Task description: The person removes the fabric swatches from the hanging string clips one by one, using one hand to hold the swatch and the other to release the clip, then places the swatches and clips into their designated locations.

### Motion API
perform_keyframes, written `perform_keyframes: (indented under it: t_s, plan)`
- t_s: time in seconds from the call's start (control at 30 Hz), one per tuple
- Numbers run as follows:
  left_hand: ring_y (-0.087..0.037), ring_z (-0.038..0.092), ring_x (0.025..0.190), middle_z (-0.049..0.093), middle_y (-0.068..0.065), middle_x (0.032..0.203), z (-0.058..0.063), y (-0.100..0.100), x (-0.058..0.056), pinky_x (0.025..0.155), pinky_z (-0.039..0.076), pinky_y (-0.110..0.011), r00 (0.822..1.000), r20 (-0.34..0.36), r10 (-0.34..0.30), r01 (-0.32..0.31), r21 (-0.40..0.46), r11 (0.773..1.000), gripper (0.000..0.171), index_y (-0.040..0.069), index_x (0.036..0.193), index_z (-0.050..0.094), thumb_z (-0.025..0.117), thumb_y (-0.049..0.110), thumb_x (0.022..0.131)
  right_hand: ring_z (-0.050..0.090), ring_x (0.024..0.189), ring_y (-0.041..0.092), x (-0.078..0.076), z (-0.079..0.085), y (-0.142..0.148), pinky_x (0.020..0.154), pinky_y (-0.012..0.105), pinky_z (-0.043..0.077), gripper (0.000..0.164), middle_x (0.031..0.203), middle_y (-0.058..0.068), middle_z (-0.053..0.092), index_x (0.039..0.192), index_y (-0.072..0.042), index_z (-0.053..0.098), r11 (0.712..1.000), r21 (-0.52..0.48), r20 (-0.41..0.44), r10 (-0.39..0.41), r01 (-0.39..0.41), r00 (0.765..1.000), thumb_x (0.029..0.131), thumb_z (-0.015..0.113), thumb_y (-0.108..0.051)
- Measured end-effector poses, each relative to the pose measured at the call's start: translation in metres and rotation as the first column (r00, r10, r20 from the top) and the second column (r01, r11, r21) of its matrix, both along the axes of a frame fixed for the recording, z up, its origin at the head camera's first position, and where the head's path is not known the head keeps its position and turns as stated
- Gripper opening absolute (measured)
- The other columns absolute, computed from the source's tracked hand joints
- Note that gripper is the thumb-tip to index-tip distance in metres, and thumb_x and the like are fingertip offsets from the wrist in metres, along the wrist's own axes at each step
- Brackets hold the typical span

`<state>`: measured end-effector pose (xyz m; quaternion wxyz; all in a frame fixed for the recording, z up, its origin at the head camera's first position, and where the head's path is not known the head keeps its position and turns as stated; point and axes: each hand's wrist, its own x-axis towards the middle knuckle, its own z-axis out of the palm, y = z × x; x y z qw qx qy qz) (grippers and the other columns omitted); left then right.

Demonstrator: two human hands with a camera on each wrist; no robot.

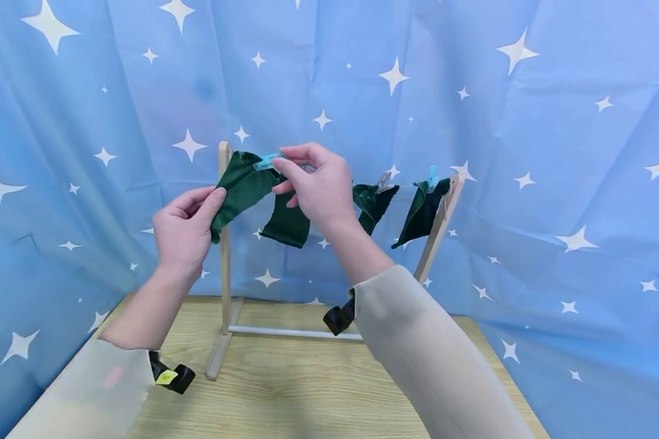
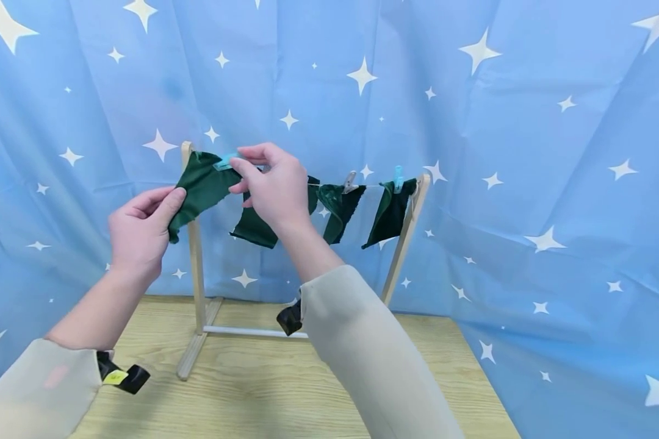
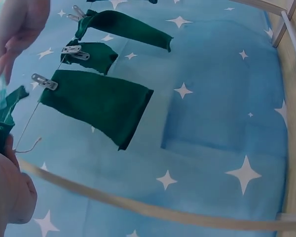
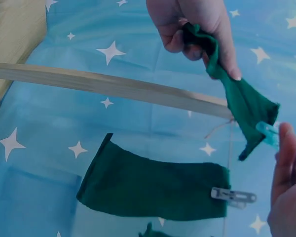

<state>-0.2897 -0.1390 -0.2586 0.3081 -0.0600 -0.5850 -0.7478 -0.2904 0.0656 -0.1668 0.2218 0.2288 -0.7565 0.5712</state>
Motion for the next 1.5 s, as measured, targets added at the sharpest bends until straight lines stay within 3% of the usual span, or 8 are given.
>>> perform_keyframes:
  t_s: [0.27, 0.43, 0.63, 0.9, 1.1, 1.2, 1.33, 1.5]
  plan:
    - [-0.007, 0.074, 0.078, 0.081, 0.006, 0.091, -0.002, -0.014, 0.017, 0.065, 0.059, -0.017, 0.99, 0.078, -0.121, 0.126, -0.058, 0.99, 0.026, 0.011, 0.112, 0.086, 0.09, 0.03, 0.094, 0.081, 0.075, 0.018, 0.018, -0.014, 0.029, 0.063, 0.031, 0.064, 0.026, 0.122, 0.003, 0.08, 0.126, -0.012, 0.079, 1.0, 0.003, -0.01, 0.015, -0.015, 1.0, 0.104, 0.079, -0.025]
    - [-0.005, 0.073, 0.078, 0.081, 0.012, 0.089, -0.008, -0.025, 0.029, 0.059, 0.055, -0.019, 0.975, 0.169, -0.143, 0.172, -0.169, 0.971, 0.021, 0.018, 0.11, 0.087, 0.088, 0.034, 0.096, 0.081, 0.075, 0.019, 0.028, -0.03, 0.051, 0.062, 0.03, 0.063, 0.025, 0.118, 0.002, 0.08, 0.126, -0.015, 0.079, 1.0, 0.017, 0.027, -0.006, 0.005, 1.0, 0.103, 0.081, -0.027]
    - [-0.003, 0.07, 0.081, 0.079, 0.021, 0.092, -0.021, -0.037, 0.037, 0.058, 0.055, -0.025, 0.946, 0.295, -0.134, 0.243, -0.369, 0.897, 0.018, 0.027, 0.111, 0.085, 0.081, 0.043, 0.102, 0.081, 0.076, 0.019, 0.043, -0.058, 0.084, 0.061, 0.027, 0.061, 0.028, 0.121, 0.0, 0.08, 0.127, -0.02, 0.079, 0.995, 0.049, 0.127, -0.088, 0.082, 0.988, 0.102, 0.082, -0.032]
    - [-0.008, 0.069, 0.11, 0.078, 0.022, 0.105, -0.051, -0.053, 0.04, 0.083, 0.058, -0.029, 0.895, 0.437, -0.092, 0.329, -0.506, 0.797, 0.051, 0.011, 0.134, 0.078, 0.072, 0.052, 0.105, 0.08, 0.078, 0.02, 0.06, -0.101, 0.132, 0.063, 0.027, 0.059, 0.032, 0.124, 0.002, 0.079, 0.13, -0.024, 0.078, 0.988, 0.06, 0.286, -0.152, 0.14, 0.946, 0.101, 0.083, -0.037]
    - [-0.036, 0.054, 0.146, 0.072, -0.01, 0.145, -0.07, -0.064, 0.041, 0.096, 0.054, -0.033, 0.85, 0.524, -0.045, 0.379, -0.551, 0.744, 0.06, 0.011, 0.14, 0.075, 0.067, 0.06, 0.106, 0.079, 0.078, 0.022, 0.072, -0.132, 0.165, 0.062, 0.025, 0.057, 0.039, 0.128, 0.005, 0.078, 0.133, -0.018, 0.076, 0.983, 0.051, 0.377, -0.181, 0.175, 0.908, 0.1, 0.084, -0.036]
    - [-0.044, 0.047, 0.153, 0.06, -0.021, 0.159, -0.081, -0.07, 0.038, 0.104, 0.056, -0.043, 0.825, 0.563, -0.054, 0.413, -0.534, 0.738, 0.062, 0.01, 0.142, 0.074, 0.066, 0.06, 0.106, 0.078, 0.078, 0.023, 0.077, -0.146, 0.179, 0.061, 0.025, 0.056, 0.039, 0.128, 0.005, 0.078, 0.134, -0.018, 0.076, 0.979, 0.06, 0.401, -0.2, 0.193, 0.894, 0.099, 0.085, -0.035]
    - [-0.05, 0.038, 0.159, 0.052, -0.023, 0.166, -0.094, -0.08, 0.035, 0.116, 0.047, -0.062, 0.786, 0.616, -0.055, 0.446, -0.503, 0.74, 0.064, 0.009, 0.145, 0.072, 0.066, 0.061, 0.107, 0.076, 0.077, 0.022, 0.082, -0.163, 0.193, 0.06, 0.025, 0.056, 0.04, 0.13, 0.004, 0.077, 0.134, -0.018, 0.075, 0.974, 0.073, 0.428, -0.224, 0.214, 0.875, 0.099, 0.085, -0.034]
    - [-0.042, 0.056, 0.141, 0.058, -0.024, 0.159, -0.11, -0.092, 0.032, 0.094, 0.061, -0.042, 0.762, 0.646, -0.04, 0.46, -0.496, 0.736, 0.064, 0.008, 0.145, 0.072, 0.064, 0.059, 0.108, 0.076, 0.076, 0.02, 0.087, -0.18, 0.206, 0.059, 0.026, 0.055, 0.042, 0.13, 0.005, 0.077, 0.135, -0.015, 0.074, 0.97, 0.073, 0.452, -0.239, 0.231, 0.859, 0.099, 0.086, -0.031]
